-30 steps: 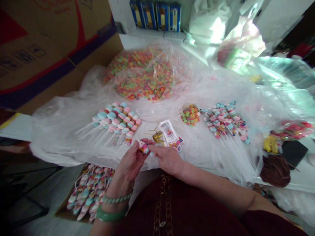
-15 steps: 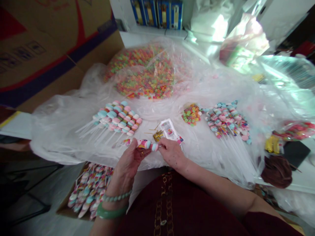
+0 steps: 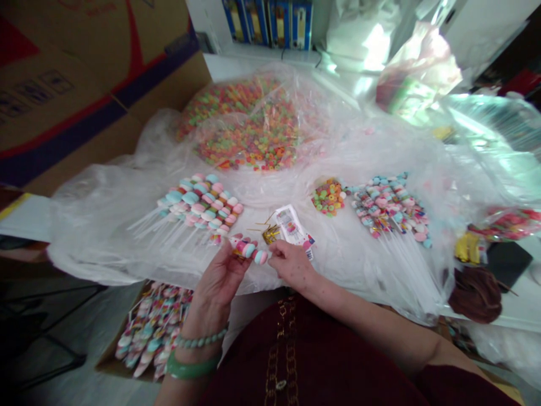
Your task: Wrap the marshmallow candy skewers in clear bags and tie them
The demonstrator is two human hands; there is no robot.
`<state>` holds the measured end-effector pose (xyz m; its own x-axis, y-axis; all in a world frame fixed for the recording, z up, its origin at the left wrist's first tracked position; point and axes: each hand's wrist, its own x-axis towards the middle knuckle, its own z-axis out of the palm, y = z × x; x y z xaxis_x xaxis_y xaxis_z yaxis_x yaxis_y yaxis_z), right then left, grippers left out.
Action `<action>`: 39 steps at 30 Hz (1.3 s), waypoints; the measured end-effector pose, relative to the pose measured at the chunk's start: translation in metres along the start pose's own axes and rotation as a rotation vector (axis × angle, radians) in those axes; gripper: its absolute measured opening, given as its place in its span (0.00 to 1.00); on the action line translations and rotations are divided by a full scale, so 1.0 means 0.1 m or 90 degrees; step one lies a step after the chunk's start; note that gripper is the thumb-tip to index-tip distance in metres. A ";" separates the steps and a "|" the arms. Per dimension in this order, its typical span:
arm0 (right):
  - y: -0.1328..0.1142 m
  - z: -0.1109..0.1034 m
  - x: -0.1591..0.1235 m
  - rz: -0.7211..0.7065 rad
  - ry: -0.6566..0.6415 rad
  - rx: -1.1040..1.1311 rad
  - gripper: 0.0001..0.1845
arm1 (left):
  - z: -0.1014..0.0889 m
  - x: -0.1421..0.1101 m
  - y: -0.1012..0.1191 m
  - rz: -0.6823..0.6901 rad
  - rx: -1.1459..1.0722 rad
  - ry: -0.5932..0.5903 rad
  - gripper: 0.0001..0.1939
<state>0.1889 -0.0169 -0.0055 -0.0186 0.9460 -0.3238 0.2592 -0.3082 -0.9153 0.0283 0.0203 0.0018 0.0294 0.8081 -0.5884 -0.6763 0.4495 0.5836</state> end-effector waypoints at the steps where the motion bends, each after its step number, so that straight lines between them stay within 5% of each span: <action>1: -0.01 0.00 0.00 0.069 -0.034 0.042 0.05 | 0.00 0.00 -0.01 0.002 0.003 -0.014 0.04; 4: -0.03 0.02 -0.03 0.197 -0.157 0.180 0.04 | 0.01 -0.02 -0.02 0.016 0.015 -0.043 0.05; 7: -0.06 0.06 -0.07 0.219 -0.217 0.288 0.06 | 0.01 -0.03 -0.03 0.019 0.015 -0.054 0.08; 11: -0.03 0.11 -0.03 0.177 -0.092 0.222 0.02 | 0.00 -0.02 -0.05 0.043 0.009 -0.066 0.09; 16: 0.05 0.10 0.05 -0.058 0.087 -0.096 0.07 | 0.00 -0.02 -0.14 0.062 0.008 -0.067 0.09; 21: 0.02 0.14 -0.01 -0.218 0.083 -0.251 0.08 | 0.08 -0.09 -0.23 0.067 -0.013 -0.071 0.13; 30: 0.03 0.11 -0.01 -0.186 0.062 -0.061 0.07 | -0.01 -0.04 -0.16 -0.019 0.058 -0.111 0.17; 34: -0.01 0.13 0.00 -0.115 0.055 0.000 0.07 | 0.00 -0.02 -0.05 0.041 0.087 -0.117 0.28; 39: -0.08 0.18 -0.01 -0.123 0.043 -0.024 0.07 | 0.10 -0.05 -0.09 0.147 0.096 -0.090 0.22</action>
<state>0.1698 -0.0169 -0.0027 -0.0072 0.9922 -0.1248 0.2932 -0.1172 -0.9488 0.0416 0.0161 0.0048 -0.0027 0.9358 -0.3526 -0.5598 0.2908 0.7759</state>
